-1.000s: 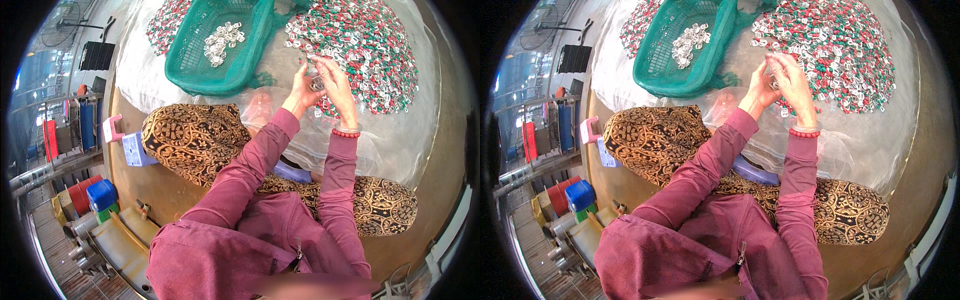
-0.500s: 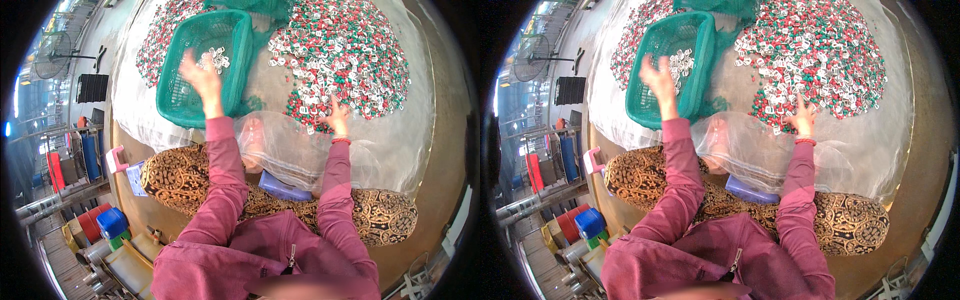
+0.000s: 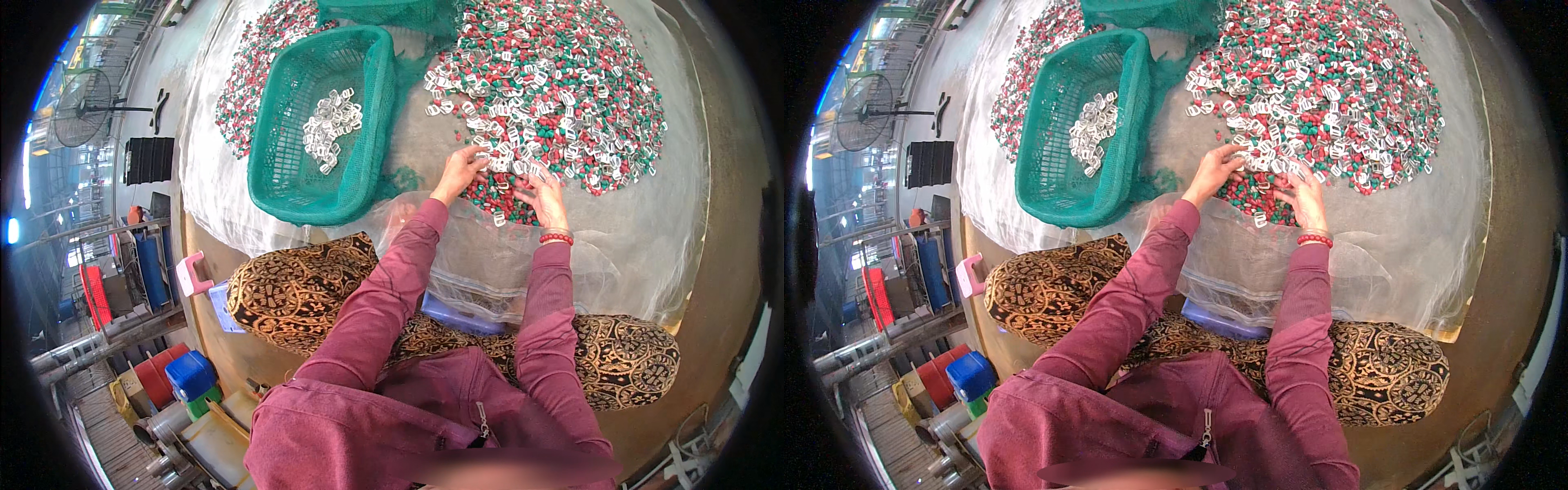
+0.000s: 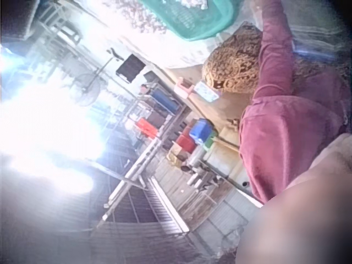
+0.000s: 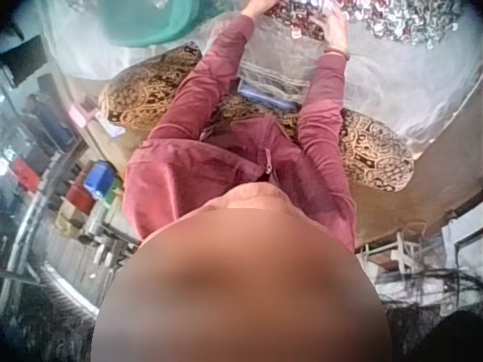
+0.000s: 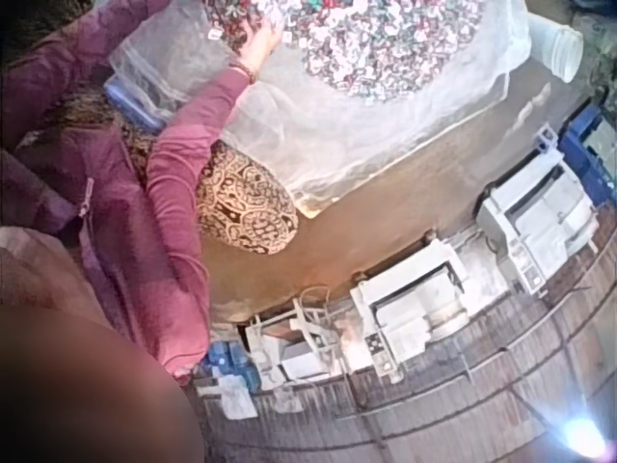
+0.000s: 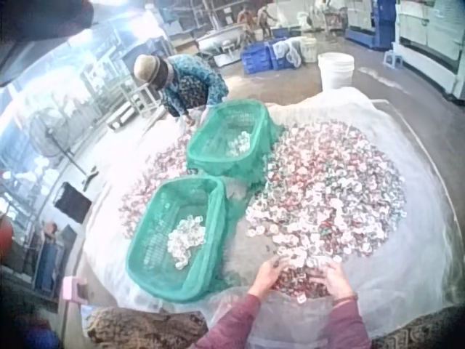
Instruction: The person sits on a low stool and sorts small red, green, and white plastic components from a large pile on the floor. They pick up the items by hand and place them into a green basket. Other workers are visible nearby performing similar tasks.
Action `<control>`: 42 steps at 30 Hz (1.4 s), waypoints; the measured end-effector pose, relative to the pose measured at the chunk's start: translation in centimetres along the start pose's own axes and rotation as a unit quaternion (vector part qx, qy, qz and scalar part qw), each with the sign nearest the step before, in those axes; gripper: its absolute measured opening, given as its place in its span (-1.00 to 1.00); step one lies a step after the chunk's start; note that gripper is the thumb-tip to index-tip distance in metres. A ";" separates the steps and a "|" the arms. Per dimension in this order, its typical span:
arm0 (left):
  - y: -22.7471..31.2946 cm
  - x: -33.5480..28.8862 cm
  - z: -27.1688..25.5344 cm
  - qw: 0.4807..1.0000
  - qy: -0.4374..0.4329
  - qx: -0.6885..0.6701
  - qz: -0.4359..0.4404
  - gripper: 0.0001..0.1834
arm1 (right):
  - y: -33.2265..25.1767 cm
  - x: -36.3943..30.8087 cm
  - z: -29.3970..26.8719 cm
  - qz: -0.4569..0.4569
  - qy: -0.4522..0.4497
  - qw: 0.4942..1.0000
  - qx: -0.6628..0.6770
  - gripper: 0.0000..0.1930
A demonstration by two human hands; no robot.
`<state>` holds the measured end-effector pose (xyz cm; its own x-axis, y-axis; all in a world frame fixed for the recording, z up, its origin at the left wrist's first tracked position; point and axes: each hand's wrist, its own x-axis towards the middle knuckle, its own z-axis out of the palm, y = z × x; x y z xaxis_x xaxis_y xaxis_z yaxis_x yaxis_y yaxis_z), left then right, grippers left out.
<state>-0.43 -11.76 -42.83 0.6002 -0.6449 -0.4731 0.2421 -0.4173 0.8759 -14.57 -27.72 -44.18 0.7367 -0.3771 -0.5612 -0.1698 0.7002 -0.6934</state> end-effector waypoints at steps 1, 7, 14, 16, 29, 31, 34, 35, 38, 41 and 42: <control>0.2 -0.2 -0.3 0.995 -0.012 -0.100 0.024 -0.56 | -0.9 -0.5 0.4 0.030 -0.015 0.999 -0.043 -0.59; 2.6 -1.1 -0.9 0.953 -0.109 -0.282 -0.011 -0.57 | -1.8 -1.8 1.8 0.039 0.019 0.993 -0.109 -0.52; 3.3 -2.8 -1.3 0.920 -0.110 -0.375 -0.003 -0.83 | -2.8 -2.2 2.4 -0.042 -0.046 0.998 0.000 -0.81; 3.8 -3.2 -1.3 0.919 -0.101 -0.380 -0.019 -0.76 | -3.3 -2.5 2.7 -0.061 -0.031 0.997 -0.024 -0.80; 7.9 -4.2 2.8 0.971 0.123 0.116 0.167 -0.60 | -4.6 -2.9 3.9 -0.088 -0.020 0.980 -0.176 -0.80; 8.2 -4.3 2.7 0.961 0.151 0.139 0.186 -0.63 | -4.7 -3.3 4.1 -0.075 -0.053 0.986 -0.136 -0.80; 8.6 -4.4 2.0 0.960 0.155 0.168 0.158 -0.70 | -4.5 -3.4 4.2 -0.054 -0.106 0.987 -0.112 -0.80; 8.4 -4.3 1.8 0.959 0.148 0.168 0.172 -0.73 | -4.5 -3.5 4.4 -0.043 -0.120 0.987 -0.094 -0.79; 8.8 -4.6 1.3 0.952 0.113 0.185 0.215 -0.79 | -4.9 -4.2 5.1 -0.035 -0.155 0.987 -0.029 -0.76; 9.9 -5.2 1.3 0.939 0.079 0.193 0.272 -0.79 | -5.4 -4.4 4.9 -0.004 -0.159 0.986 0.043 -0.71; 10.3 -5.5 1.4 0.936 0.073 0.199 0.282 -0.79 | -5.5 -4.4 4.8 -0.011 -0.155 0.987 0.038 -0.71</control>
<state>-2.29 -13.43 -31.38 0.6515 -0.7523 0.0977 -0.4311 -0.2612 0.8637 -13.70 -27.00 -35.76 0.9065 -0.1968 -0.3734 -0.1109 0.7425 -0.6606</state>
